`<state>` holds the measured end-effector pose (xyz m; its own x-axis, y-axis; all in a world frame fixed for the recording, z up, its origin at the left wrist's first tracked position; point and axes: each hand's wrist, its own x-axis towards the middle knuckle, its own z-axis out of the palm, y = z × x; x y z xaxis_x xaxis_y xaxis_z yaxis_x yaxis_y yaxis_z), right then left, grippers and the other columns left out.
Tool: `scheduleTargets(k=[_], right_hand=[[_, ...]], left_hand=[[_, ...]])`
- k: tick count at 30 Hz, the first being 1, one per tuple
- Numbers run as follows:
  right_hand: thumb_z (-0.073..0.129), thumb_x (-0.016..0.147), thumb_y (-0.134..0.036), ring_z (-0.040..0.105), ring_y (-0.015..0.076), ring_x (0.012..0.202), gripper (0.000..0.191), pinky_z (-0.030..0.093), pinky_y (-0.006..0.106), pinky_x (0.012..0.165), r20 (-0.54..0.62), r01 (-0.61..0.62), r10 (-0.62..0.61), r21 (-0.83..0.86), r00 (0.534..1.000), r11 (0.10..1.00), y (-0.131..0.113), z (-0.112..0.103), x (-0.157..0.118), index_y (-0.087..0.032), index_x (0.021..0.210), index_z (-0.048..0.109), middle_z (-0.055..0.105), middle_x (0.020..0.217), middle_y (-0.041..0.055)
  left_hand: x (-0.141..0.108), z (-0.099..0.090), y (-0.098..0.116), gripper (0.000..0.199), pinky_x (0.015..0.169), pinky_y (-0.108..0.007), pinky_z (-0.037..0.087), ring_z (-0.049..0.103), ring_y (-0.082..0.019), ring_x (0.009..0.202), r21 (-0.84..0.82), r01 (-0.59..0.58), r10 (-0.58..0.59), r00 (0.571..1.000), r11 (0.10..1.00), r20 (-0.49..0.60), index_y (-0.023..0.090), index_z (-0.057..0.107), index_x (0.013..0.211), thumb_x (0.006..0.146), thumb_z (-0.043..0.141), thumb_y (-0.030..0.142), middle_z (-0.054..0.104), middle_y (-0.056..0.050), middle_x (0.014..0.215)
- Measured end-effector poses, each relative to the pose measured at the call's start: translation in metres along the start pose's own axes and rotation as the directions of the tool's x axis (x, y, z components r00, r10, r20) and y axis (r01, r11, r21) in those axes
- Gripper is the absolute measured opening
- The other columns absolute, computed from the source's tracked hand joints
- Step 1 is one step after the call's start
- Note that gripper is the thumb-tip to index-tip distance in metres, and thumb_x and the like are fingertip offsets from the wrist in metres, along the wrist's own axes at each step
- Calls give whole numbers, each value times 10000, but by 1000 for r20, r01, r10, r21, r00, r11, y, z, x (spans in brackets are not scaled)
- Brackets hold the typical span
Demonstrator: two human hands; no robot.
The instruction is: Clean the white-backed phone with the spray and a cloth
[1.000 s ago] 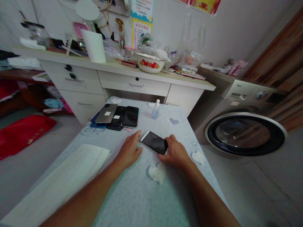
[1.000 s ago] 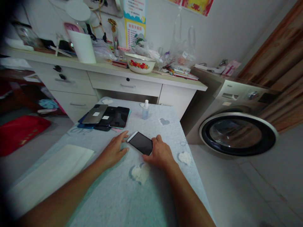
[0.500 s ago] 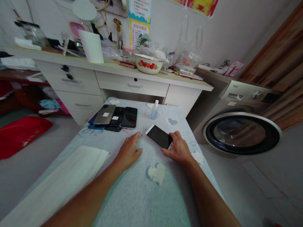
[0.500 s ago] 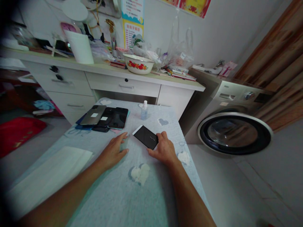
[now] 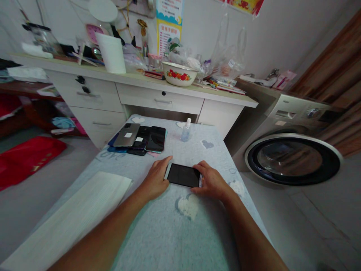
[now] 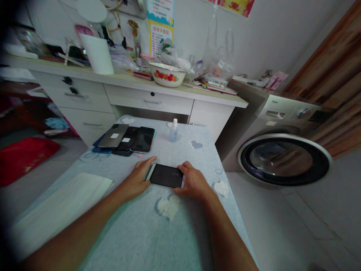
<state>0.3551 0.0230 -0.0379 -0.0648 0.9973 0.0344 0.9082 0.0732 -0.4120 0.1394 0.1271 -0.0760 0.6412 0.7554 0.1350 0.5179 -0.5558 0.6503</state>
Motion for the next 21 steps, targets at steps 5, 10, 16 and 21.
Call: scheduleTargets(k=[5, 10, 16, 21], right_hand=[[764, 642, -326, 583, 212, 992, 637, 450, 315, 874, 8, 28, -28, 32, 1000, 999, 5, -3, -2, -190, 1223, 540, 559, 1170, 69], [716, 697, -231, 574, 205, 1036, 556, 431, 298, 873, -101, -84, 81, -18, 992, 996, 13, 2, -1, -189, 1218, 528, 528, 1254, 83], [605, 815, -280, 580, 176, 779, 88, 375, 271, 674, -170, -382, 354, -174, 920, 908, 13, 4, 4, -197, 842, 612, 615, 891, 41], [521, 855, -221, 572, 158, 832, 131, 350, 248, 700, -102, -316, 302, -185, 948, 931, 8, 3, 4, -202, 812, 643, 625, 887, 39]], left_hand=[[-1, -1, -2, 802, 1090, -432, 351, 426, -250, 1268, 15, -18, 18, 998, 1000, 53, 154, 406, 1361, 576, 437, -10, 504, -109, 1342], [-2, -4, -2, 756, 1068, -420, 364, 465, -237, 1222, -37, -36, 37, 999, 999, 40, 166, 435, 1325, 587, 443, 1, 556, -95, 1278], [-7, -6, 12, 681, 813, -290, 488, 607, -149, 856, -175, 26, -2, 991, 984, 133, 167, 474, 1268, 612, 405, -3, 647, -49, 1012], [-8, -2, 17, 644, 719, -243, 465, 600, -124, 773, -228, -18, 62, 980, 973, 190, 175, 487, 1244, 626, 410, 7, 667, -31, 973]])
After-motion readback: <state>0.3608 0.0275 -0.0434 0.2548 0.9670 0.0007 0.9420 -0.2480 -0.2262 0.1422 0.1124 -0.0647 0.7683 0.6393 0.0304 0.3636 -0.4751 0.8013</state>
